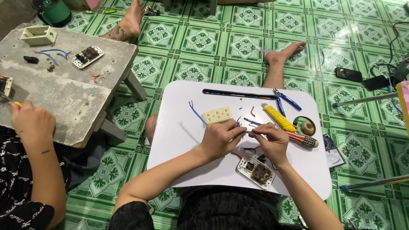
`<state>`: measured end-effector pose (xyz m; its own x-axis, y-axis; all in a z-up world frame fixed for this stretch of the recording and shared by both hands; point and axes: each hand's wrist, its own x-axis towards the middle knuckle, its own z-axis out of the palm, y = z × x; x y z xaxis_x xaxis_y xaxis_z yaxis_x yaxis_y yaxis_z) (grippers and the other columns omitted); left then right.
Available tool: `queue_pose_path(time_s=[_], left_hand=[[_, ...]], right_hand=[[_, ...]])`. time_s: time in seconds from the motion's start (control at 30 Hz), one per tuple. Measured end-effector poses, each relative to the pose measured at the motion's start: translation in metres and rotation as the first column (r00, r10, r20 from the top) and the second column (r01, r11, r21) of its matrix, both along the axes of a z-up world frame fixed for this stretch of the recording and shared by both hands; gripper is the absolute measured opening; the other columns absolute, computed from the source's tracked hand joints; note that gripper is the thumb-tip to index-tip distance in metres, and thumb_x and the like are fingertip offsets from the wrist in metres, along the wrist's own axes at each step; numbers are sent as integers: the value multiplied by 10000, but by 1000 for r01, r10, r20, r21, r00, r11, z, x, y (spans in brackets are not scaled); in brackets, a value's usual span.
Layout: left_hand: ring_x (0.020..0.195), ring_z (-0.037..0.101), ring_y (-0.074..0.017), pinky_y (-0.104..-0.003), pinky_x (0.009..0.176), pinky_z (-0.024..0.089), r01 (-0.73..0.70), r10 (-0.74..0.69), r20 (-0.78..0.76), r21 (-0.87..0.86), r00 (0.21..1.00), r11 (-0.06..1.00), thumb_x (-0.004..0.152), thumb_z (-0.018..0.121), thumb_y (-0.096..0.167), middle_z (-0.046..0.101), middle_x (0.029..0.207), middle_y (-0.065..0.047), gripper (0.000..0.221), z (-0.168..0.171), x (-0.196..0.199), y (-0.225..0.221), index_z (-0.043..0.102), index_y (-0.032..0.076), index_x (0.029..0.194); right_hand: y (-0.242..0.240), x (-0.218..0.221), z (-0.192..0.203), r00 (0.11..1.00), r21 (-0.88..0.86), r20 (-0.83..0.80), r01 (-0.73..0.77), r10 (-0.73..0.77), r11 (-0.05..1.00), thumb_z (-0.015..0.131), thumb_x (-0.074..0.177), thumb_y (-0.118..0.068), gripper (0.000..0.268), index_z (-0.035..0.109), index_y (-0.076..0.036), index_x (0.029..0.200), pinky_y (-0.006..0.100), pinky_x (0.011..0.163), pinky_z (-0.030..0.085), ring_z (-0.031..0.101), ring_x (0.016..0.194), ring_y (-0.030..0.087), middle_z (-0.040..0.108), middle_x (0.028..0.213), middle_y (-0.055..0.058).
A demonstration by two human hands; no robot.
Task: Reassembling an electrical switch by connecting wires to the internal components and placing them in the housing.
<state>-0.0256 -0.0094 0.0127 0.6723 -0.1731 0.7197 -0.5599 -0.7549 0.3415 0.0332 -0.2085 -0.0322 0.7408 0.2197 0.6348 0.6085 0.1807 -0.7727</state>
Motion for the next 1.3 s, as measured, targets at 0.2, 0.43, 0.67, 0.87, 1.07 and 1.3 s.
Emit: queue_pose_path(time_s=[0.2,0.43,0.67,0.87,1.07,1.3], left_hand=[[526,615,-160,-250,536,498,-35,34,21,61,999,998,964,689,243,513,728,48,102,-3,1,2,747,187,901],[558,633,-135,-238,552,505,-54,49,46,123,998,991,982,662,228,533,764,54,114,-17,8,4,732,187,901],[527,568,-111,-235,498,461,-84,68,82,209,994,974,947,670,153,485,773,57,90,-22,12,7,668,154,857],[549,574,-127,-246,502,467,-85,66,87,233,994,969,939,651,127,474,799,46,83,-23,14,10,644,149,859],[564,601,-121,-237,518,483,-66,60,33,233,998,970,949,663,128,502,802,33,83,-25,17,11,657,147,868],[587,622,-133,-247,535,499,-66,54,59,238,997,969,919,702,102,521,805,23,65,-27,18,11,673,152,888]], right_hand=[[5,-5,12,990,-89,132,71,-59,993,865,703,135,187,789,31,838,313,610,605,741,682,205,732,727,152],[2,-3,14,992,-129,119,54,-39,990,851,731,114,173,795,37,875,332,619,609,742,692,216,747,744,166],[6,-5,20,990,-125,138,34,-17,992,822,750,138,158,786,36,865,323,626,594,726,668,206,752,738,165],[5,-1,12,997,-133,74,6,4,991,824,771,108,134,794,25,872,337,644,599,726,683,197,762,777,166],[5,-1,15,994,-169,110,26,-7,985,804,809,87,125,797,35,923,348,637,598,727,674,215,766,810,174],[8,-4,28,973,-247,218,131,-77,960,756,831,125,156,806,21,936,369,622,589,715,651,250,759,805,155]])
